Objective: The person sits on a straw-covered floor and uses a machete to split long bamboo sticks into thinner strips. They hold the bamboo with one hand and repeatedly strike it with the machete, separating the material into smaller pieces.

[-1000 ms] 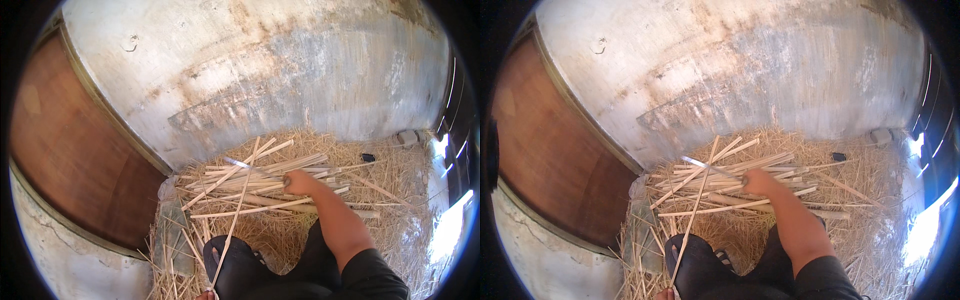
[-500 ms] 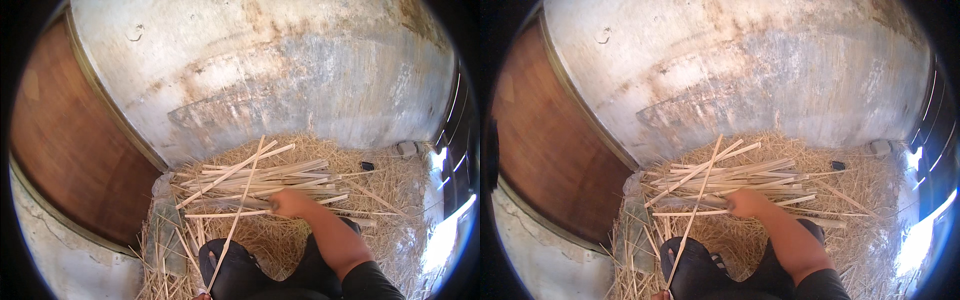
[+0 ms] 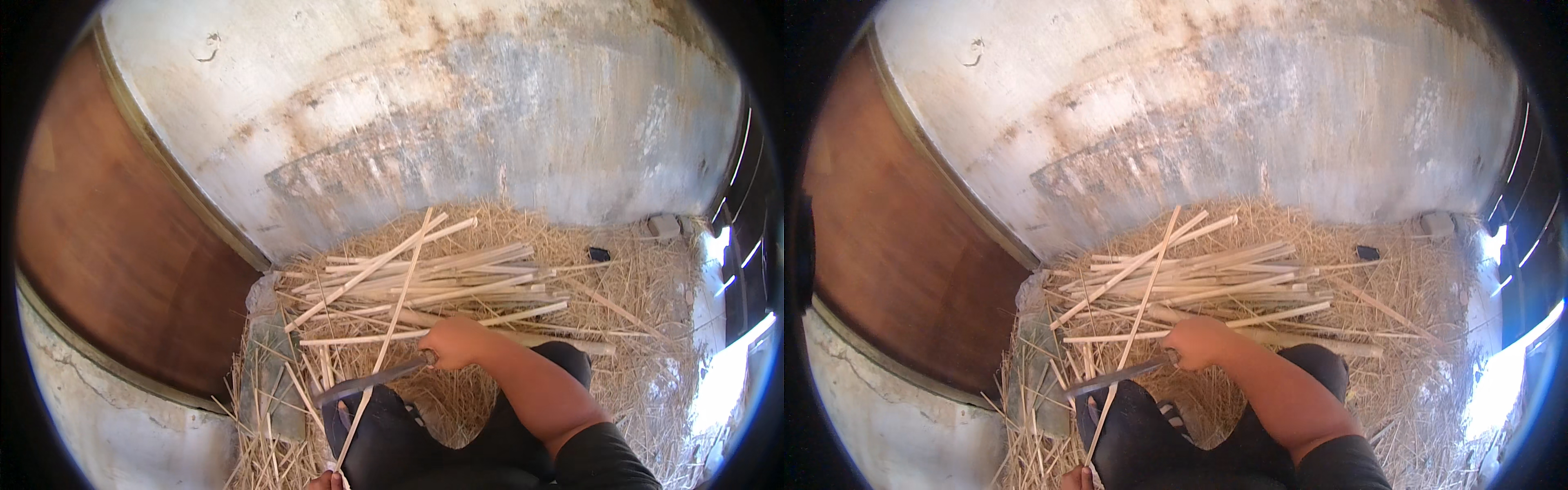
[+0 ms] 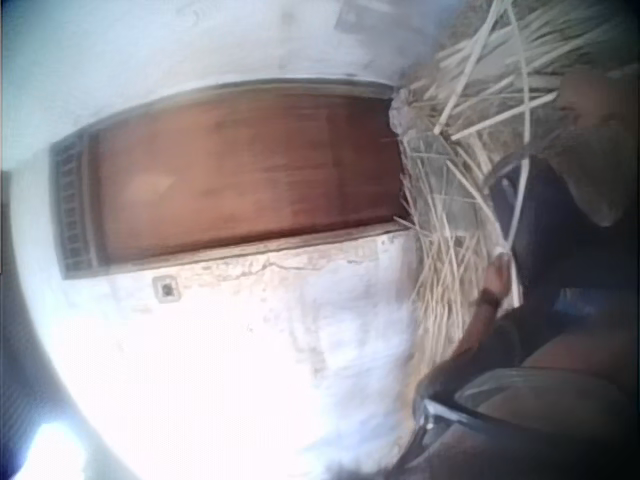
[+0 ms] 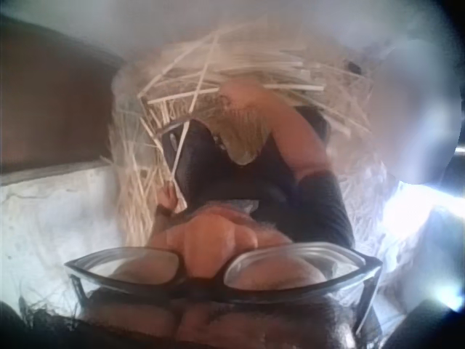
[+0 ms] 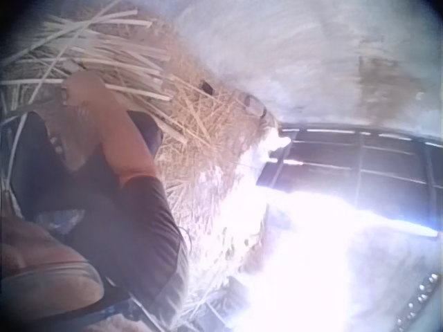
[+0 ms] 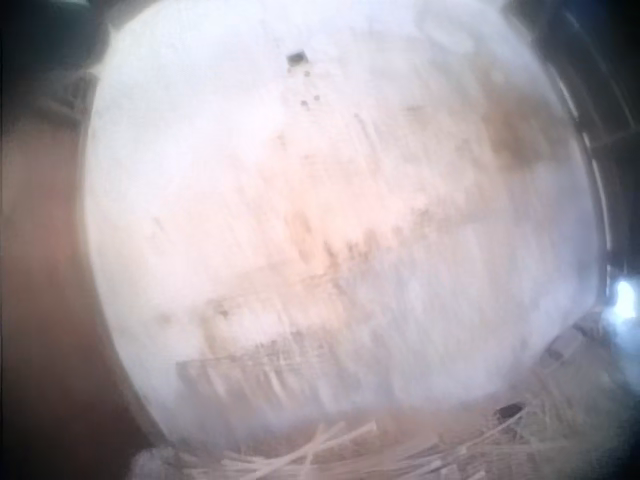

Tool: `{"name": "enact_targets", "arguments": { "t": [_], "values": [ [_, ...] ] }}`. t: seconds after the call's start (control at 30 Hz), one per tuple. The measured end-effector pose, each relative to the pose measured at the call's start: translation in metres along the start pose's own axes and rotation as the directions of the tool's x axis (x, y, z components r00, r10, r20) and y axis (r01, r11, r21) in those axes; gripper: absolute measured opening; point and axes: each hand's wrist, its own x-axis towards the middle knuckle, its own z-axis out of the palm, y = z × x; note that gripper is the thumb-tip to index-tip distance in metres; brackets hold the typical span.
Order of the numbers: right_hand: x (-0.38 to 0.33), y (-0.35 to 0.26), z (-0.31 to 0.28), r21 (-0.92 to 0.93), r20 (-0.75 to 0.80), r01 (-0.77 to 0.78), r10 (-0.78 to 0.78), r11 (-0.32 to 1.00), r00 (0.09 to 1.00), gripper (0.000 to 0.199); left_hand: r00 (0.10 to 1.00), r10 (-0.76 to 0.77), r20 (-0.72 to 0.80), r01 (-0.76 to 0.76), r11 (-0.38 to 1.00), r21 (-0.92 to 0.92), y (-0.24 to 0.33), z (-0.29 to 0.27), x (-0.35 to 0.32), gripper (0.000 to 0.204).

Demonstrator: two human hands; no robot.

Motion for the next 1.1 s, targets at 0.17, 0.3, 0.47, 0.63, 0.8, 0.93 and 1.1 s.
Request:
{"name": "enact_targets", "arguments": {
  "t": [0.17, 0.3, 0.47, 0.63, 0.8, 0.93, 1.1],
  "values": [
    [-0.002, 0.071, -0.021, 0.183, -0.214, -0.259, 0.296, 0.948, 0.931, 0.035, 0.999, -0.032, 0.028, 0.031, 0.999, 0.033, -0.003, -0.004, 0.005, 0.048],
    [0.004, 0.057, -0.016, 0.143, -0.18, -0.244, 0.268, 0.959, 0.947, 0.035, 0.996, 0.051, -0.076, -0.049, 0.998, 0.028, -0.005, 0.002, 0.003, 0.046],
    [0.002, -0.002, -0.01, 0.027, 0.049, -0.004, 0.003, 1.0, 0.999, 0.03, 0.981, -0.184, 0.062, 0.184, 0.983, 0.007, 0.002, -0.004, -0.005, 0.054],
    [0.004, 0.074, -0.018, 0.191, -0.184, -0.306, 0.34, 0.933, 0.922, 0.031, 0.996, -0.078, 0.048, 0.073, 0.993, 0.095, 0.013, -0.014, 0.007, 0.056],
    [0.003, 0.016, -0.006, -0.024, -0.053, -0.094, 0.093, 0.995, 0.994, 0.034, 0.971, -0.213, 0.107, 0.203, 0.974, 0.097, 0.027, -0.018, -0.001, 0.057],
    [-0.003, 0.065, -0.011, 0.142, -0.113, -0.253, 0.27, 0.957, 0.956, 0.032, 0.952, -0.269, 0.149, 0.252, 0.96, 0.125, 0.061, -0.034, 0.003, 0.058],
    [0.004, 0.044, -0.021, 0.151, -0.156, -0.222, 0.245, 0.963, 0.957, 0.032, 0.959, -0.248, 0.139, 0.245, 0.969, 0.043, 0.033, -0.025, -0.003, 0.054]
  ]
}}
